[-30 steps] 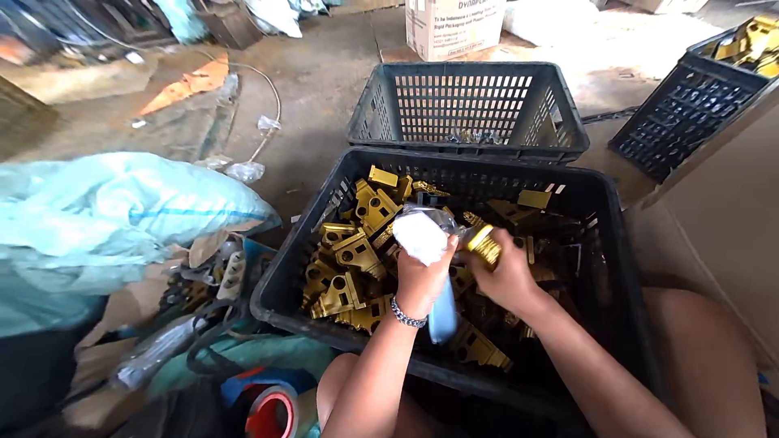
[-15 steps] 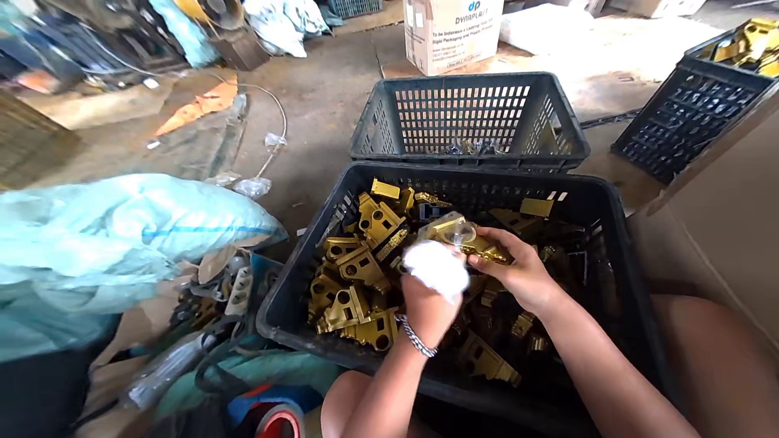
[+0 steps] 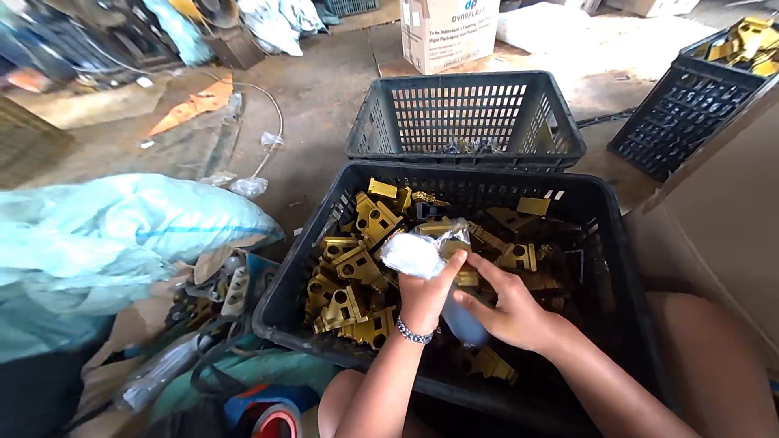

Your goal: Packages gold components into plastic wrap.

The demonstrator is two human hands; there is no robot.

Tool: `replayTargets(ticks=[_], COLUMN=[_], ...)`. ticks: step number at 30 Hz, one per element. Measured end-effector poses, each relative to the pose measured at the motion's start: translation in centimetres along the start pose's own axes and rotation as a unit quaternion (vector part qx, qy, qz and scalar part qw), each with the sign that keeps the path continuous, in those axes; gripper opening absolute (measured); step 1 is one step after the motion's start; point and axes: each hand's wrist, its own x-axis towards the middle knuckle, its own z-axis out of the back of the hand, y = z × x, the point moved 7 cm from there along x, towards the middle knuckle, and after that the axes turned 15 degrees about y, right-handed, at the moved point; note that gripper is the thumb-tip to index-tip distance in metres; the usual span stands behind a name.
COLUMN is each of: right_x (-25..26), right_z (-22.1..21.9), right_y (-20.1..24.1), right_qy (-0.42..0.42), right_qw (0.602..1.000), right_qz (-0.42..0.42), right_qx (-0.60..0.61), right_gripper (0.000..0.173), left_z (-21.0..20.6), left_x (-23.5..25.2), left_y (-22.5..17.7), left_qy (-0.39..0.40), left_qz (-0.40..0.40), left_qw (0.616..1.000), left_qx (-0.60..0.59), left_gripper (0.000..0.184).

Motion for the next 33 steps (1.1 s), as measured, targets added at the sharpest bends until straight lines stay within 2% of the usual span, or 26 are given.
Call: replayTargets(ticks=[1,3,6,7,8,9,11,13,15,17,18,19,21,22,23,24,25,27,28,29,31,32,33], right_x=[0.0,0.3,1.6,1.9,2.1,2.0,1.5,0.8,0.3,-0.2,-0.7,-1.1,-1.9,-2.1,-1.9,-1.4,-0.9,0.2,0.8,1.4,2.5,2.8,3.2], right_z=[0.2,1.9,4.2,4.5,4.5,4.0,2.0,0.6,1.7,3.5,4.5,5.2,6.2,7.0,8.1,9.7,11.6,14.6,14.7,13.4,6.8,3.2,1.1], right_y=[0.1,-0.4,-2.4,-2.6,-2.4,-1.6,1.3,3.1,1.3,-1.4,-2.5,-3.5,-4.8,-4.9,-4.8,-4.7,-4.8,-5.1,-4.7,-4.0,-1.6,-0.7,-0.4], right_qy=[0.009,-0.054,-0.099,-0.103,-0.115,-0.123,-0.108,-0.102,-0.086,-0.048,-0.009,0.058,0.173,0.189,0.171,0.110,0.015,-0.168,-0.194,-0.171,-0.035,0.029,0.063], right_qw=[0.999,0.995,0.986,0.983,0.977,0.971,0.965,0.969,0.991,0.992,0.985,0.966,0.913,0.902,0.905,0.921,0.934,0.919,0.916,0.932,0.981,0.992,0.992], right_qz=[-0.006,-0.057,-0.108,-0.104,-0.084,-0.052,0.022,0.069,0.008,-0.103,-0.171,-0.252,-0.365,-0.380,-0.369,-0.331,-0.279,-0.172,-0.148,-0.154,-0.153,-0.119,-0.091], right_qx=[0.045,0.062,-0.075,-0.114,-0.156,-0.199,-0.239,-0.215,-0.105,-0.048,-0.037,-0.014,0.049,0.081,0.123,0.173,0.224,0.312,0.319,0.281,0.116,0.022,-0.061], right_gripper=[0.052,0.044,0.051,0.041,0.026,0.019,0.016,0.015,0.017,0.024,0.026,0.027,0.027,0.025,0.021,0.016,0.015,0.021,0.026,0.036,0.057,0.061,0.061], left_z=[0.2,-0.1,-1.5,-1.7,-1.8,-1.6,-0.9,-0.4,-0.6,-0.7,-0.4,0.3,2.0,2.7,3.0,3.0,2.6,1.1,-0.1,-1.5,-4.9,-6.3,-6.9], left_x=[0.1,0.0,-1.1,-1.2,-1.2,-1.1,-0.8,-0.8,-0.7,0.0,0.2,0.4,0.9,1.1,1.2,1.2,1.1,0.8,0.4,-0.1,-1.7,-2.8,-3.5], left_y=[0.0,-0.3,-1.8,-1.9,-1.9,-1.9,-1.7,-1.3,-1.0,-0.4,-0.4,-0.7,-1.9,-2.3,-2.5,-2.4,-2.2,-1.2,-0.7,-0.4,0.3,0.8,1.2], left_qy=[-0.002,0.026,0.054,0.055,0.049,0.034,-0.008,-0.014,0.028,0.125,0.152,0.147,0.110,0.102,0.097,0.100,0.110,0.155,0.184,0.214,0.276,0.287,0.262], left_qz=[-0.002,-0.055,-0.203,-0.226,-0.237,-0.242,-0.240,-0.216,-0.184,-0.055,0.017,0.063,0.079,0.065,0.051,0.046,0.054,0.073,0.062,0.037,-0.045,-0.085,-0.120], left_qw=[1.000,0.994,0.935,0.923,0.919,0.917,0.919,0.933,0.943,0.963,0.968,0.973,0.980,0.981,0.980,0.977,0.970,0.947,0.930,0.910,0.864,0.847,0.841], left_qx=[0.007,0.093,0.284,0.306,0.312,0.316,0.314,0.288,0.275,0.232,0.198,0.169,0.144,0.152,0.168,0.185,0.209,0.273,0.312,0.354,0.419,0.439,0.457], left_gripper=[0.053,0.052,0.038,0.033,0.029,0.029,0.036,0.041,0.040,0.038,0.038,0.036,0.028,0.025,0.021,0.018,0.016,0.016,0.017,0.019,0.030,0.032,0.029])
